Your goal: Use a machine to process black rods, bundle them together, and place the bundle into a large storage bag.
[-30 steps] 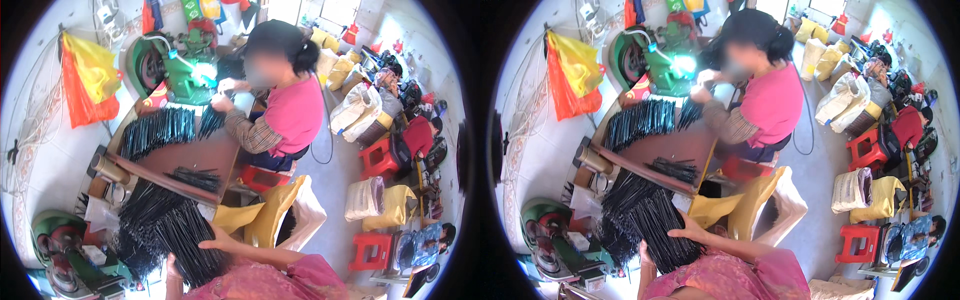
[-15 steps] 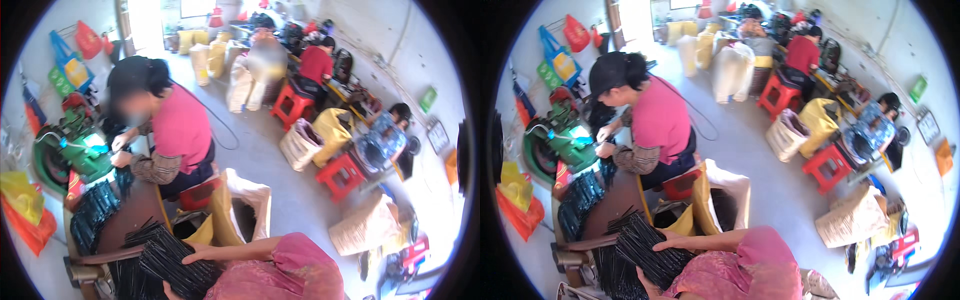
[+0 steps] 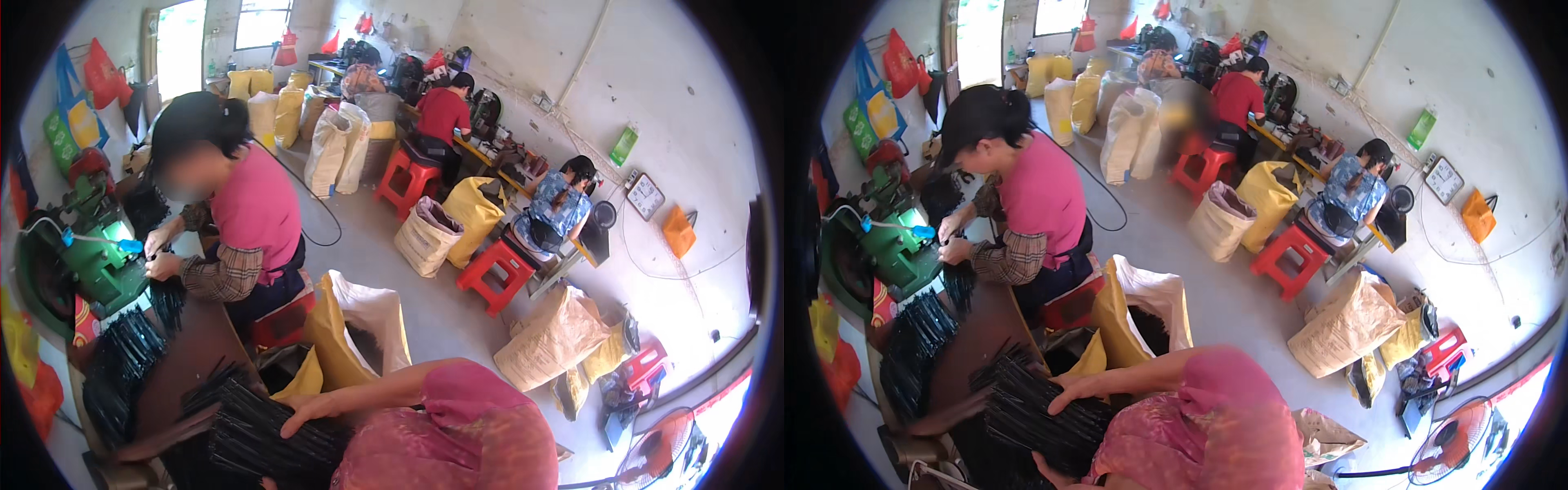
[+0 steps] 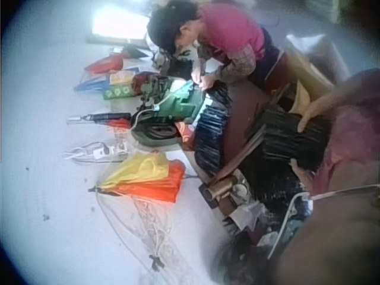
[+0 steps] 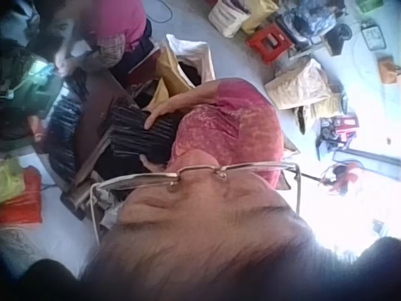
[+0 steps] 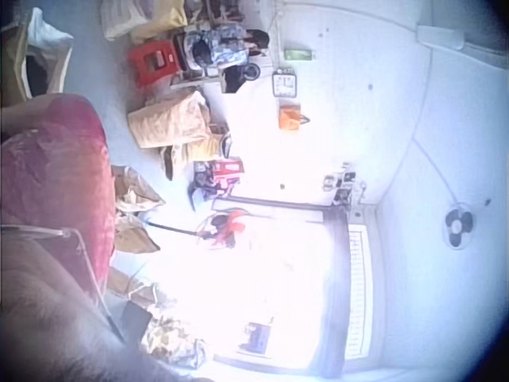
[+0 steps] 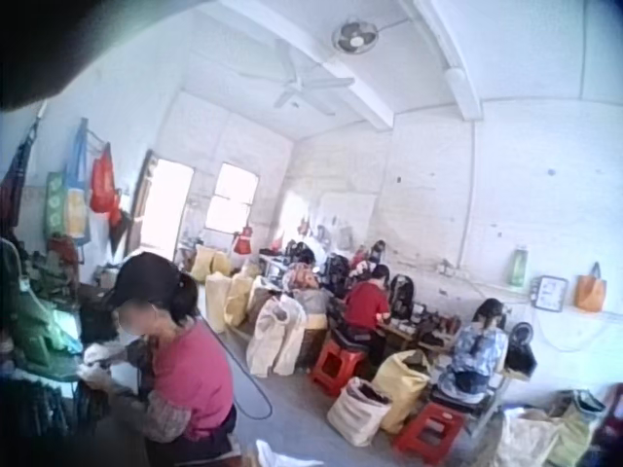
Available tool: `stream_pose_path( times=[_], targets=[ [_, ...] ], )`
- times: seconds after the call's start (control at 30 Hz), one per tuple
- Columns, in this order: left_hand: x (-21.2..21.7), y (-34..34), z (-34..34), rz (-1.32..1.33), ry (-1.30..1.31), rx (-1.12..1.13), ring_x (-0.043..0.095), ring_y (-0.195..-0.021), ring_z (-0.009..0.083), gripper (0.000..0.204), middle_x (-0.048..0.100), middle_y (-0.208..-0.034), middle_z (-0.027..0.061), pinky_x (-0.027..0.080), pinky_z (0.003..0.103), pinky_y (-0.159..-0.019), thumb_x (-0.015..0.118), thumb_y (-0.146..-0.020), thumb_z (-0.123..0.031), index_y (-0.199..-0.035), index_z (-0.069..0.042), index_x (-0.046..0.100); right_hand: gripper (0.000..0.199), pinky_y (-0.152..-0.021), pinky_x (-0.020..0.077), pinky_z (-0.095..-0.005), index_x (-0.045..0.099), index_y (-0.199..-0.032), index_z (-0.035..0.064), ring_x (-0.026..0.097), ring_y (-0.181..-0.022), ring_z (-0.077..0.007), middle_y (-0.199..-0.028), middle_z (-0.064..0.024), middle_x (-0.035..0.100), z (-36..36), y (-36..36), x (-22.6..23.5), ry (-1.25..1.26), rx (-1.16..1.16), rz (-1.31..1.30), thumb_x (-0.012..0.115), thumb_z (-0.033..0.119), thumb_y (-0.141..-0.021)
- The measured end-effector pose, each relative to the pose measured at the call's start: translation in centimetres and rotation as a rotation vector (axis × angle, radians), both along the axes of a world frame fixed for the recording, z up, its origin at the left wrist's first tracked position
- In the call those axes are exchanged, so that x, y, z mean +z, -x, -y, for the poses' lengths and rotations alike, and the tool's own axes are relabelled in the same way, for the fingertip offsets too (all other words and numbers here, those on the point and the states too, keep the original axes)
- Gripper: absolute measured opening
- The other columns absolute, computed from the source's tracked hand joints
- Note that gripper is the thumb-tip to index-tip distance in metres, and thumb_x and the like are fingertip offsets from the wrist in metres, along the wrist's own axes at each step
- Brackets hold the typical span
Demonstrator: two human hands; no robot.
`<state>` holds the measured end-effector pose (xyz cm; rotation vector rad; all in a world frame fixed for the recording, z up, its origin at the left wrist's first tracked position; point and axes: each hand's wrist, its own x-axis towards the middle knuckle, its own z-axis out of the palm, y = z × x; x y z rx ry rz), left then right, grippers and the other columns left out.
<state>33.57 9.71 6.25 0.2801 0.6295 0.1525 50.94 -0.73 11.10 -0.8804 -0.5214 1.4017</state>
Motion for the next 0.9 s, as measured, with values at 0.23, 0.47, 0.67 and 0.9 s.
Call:
stream_pose_path(
  times=[0.23, 0.47, 0.67, 0.9],
  targets=[
    [-0.2, -1.3, -1.2, 0.089, -0.059, -0.099, 0.041, -0.110, 0.0269, 0.065, 0.039, -0.124, 0.0127, 0.034, 0.038, -0.094, 0.040, -0.080, -0.048, -0.126, -0.003, 0.033, 0.076, -0.091, 0.0339, -0.0300, 0.031, -0.124, -0.0015, 0.044, -0.107, -0.0188, -0.117, -0.0124, 0.045, -0.6, 0.8, -0.3, 0.081, -0.024, -0.054, 0.071, 0.026, -0.066],
    [-0.5, -7.0, 0.6, 0.178, -0.133, -0.399, 0.041, -0.110, 0.0268, 0.064, 0.039, -0.124, 0.0127, 0.034, 0.038, -0.094, 0.040, -0.080, -0.048, -0.126, -0.003, 0.033, 0.071, -0.085, 0.0395, -0.0310, 0.036, -0.120, -0.0016, 0.050, -0.100, -0.0195, -0.110, -0.0124, 0.051, 3.4, 0.0, 1.7, 0.078, -0.290, -0.048, 0.073, 0.022, -0.064],
    [0.2, -11.8, 4.6, 0.248, -0.238, -0.664, 0.041, -0.110, 0.0267, 0.064, 0.039, -0.124, 0.0128, 0.034, 0.038, -0.094, 0.040, -0.080, -0.048, -0.126, -0.004, 0.033, 0.064, -0.080, 0.0432, -0.0305, 0.045, -0.114, 0.0000, 0.053, -0.093, -0.0181, -0.105, -0.0099, 0.054, 11.8, -1.2, 1.2, 0.138, -0.685, 0.092, 0.073, 0.024, -0.063],
    [1.1, -16.1, 14.4, 0.331, -0.359, -0.848, 0.041, -0.110, 0.0267, 0.063, 0.039, -0.125, 0.0128, 0.034, 0.038, -0.094, 0.039, -0.080, -0.048, -0.126, -0.004, 0.033, 0.064, -0.090, 0.0351, -0.0298, 0.038, -0.121, -0.0010, 0.046, -0.104, -0.0188, -0.111, -0.0105, 0.049, 24.0, 0.1, 1.9, -0.032, -1.036, 0.123, 0.068, 0.024, -0.070]
  ],
)
